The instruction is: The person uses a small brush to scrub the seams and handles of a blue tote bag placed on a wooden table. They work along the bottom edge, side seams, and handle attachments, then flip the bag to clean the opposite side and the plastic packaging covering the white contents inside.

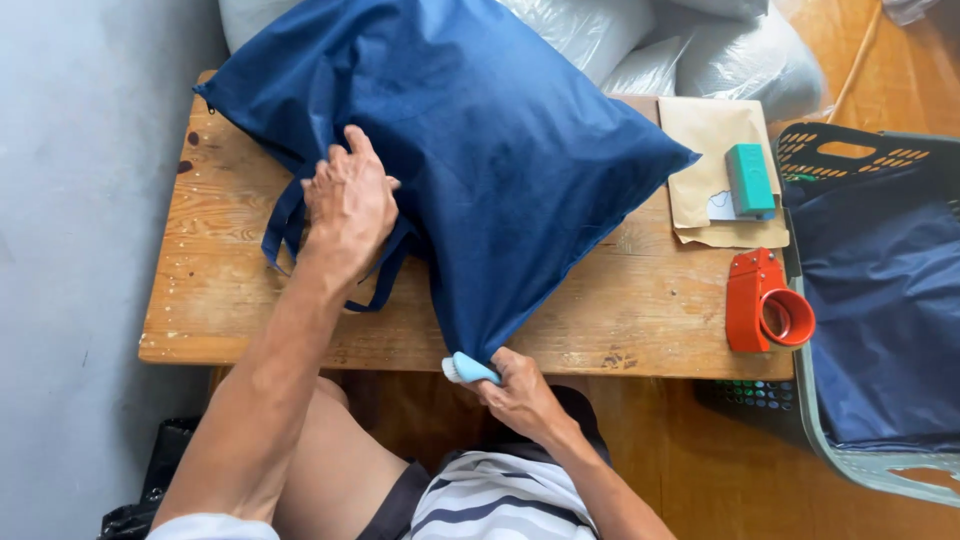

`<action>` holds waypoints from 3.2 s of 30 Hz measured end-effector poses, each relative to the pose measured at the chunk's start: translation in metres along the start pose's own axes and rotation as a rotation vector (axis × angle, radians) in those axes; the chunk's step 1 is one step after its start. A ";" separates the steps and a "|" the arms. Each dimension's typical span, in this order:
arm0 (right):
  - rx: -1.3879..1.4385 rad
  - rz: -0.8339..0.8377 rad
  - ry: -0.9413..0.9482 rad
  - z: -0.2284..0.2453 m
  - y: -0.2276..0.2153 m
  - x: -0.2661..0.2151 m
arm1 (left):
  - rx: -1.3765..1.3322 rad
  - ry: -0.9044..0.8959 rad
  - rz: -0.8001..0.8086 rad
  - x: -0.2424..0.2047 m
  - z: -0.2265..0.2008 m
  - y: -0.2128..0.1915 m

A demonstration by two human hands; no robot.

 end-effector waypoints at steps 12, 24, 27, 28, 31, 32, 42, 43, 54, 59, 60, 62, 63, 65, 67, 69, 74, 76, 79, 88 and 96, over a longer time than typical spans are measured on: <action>0.071 -0.377 -0.327 0.038 -0.124 -0.001 | -1.281 -0.923 0.350 -0.260 -0.032 0.039; -0.228 -0.351 -0.736 0.072 -0.061 -0.021 | -1.827 -1.177 0.329 -0.269 -0.044 0.056; -0.163 -0.376 -0.710 0.070 -0.059 -0.026 | -1.852 -1.139 0.330 -0.273 -0.040 0.077; -0.181 -0.283 -0.732 0.066 -0.041 -0.036 | -1.829 -1.148 0.298 -0.282 -0.027 0.106; -0.203 -0.246 -0.775 0.060 -0.031 -0.040 | -1.808 -1.134 0.262 -0.285 -0.021 0.113; -0.206 -0.298 -0.804 0.061 -0.036 -0.038 | -1.814 -1.108 0.249 -0.280 -0.025 0.101; -0.235 -0.344 -0.789 0.065 -0.037 -0.034 | -1.807 -1.085 0.135 -0.276 -0.015 0.091; -0.189 -0.414 -0.793 0.072 -0.051 -0.027 | -1.820 -1.084 0.112 -0.270 -0.020 0.070; -0.168 -0.499 -0.784 0.070 -0.053 -0.021 | -1.818 -1.096 0.023 -0.258 -0.024 0.034; -0.133 -0.684 -0.799 0.078 -0.103 0.007 | -1.777 -1.081 -0.021 -0.253 -0.019 0.032; -0.135 -0.690 -0.802 0.091 -0.102 0.010 | -1.781 -1.076 -0.016 -0.253 -0.021 0.033; -0.342 -0.518 -1.025 0.127 -0.072 0.009 | -1.742 -1.057 -0.025 -0.252 -0.020 0.032; -0.340 -0.520 -1.033 0.127 -0.062 0.017 | -1.747 -1.050 -0.031 -0.252 -0.019 0.037; -0.519 -0.577 -1.143 0.132 -0.034 0.029 | -1.733 -1.088 -0.054 -0.253 -0.011 0.048; -0.495 -0.649 -1.158 0.124 -0.013 0.050 | -1.720 -1.120 -0.129 -0.243 -0.002 0.053; -0.473 -0.720 -1.170 0.125 0.003 0.066 | -1.707 -1.157 -0.199 -0.235 0.006 0.061; -0.245 -0.544 -0.899 0.144 0.004 0.073 | -1.668 -1.157 -0.323 -0.234 0.023 0.068; -0.117 -0.484 -0.778 0.127 -0.011 0.057 | -1.678 -1.214 -0.326 -0.241 0.020 0.058; -0.002 -0.453 -0.621 0.097 -0.036 0.025 | -1.799 -1.373 -0.266 -0.254 0.006 0.057; -0.258 -0.360 -0.837 0.091 -0.010 -0.016 | -1.937 -1.393 -0.104 -0.260 -0.011 0.114; -0.232 -0.481 -0.788 0.100 -0.030 -0.005 | -1.904 -1.098 -0.136 -0.259 0.000 0.118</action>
Point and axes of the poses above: each hand's wrist, its own x-axis towards the middle knuckle, its own y-axis out of the palm, z = x × y, the point moved 9 cm from there along x, towards the middle knuckle, and after that the axes turned 15 degrees about -z, right-handed, at the moved point
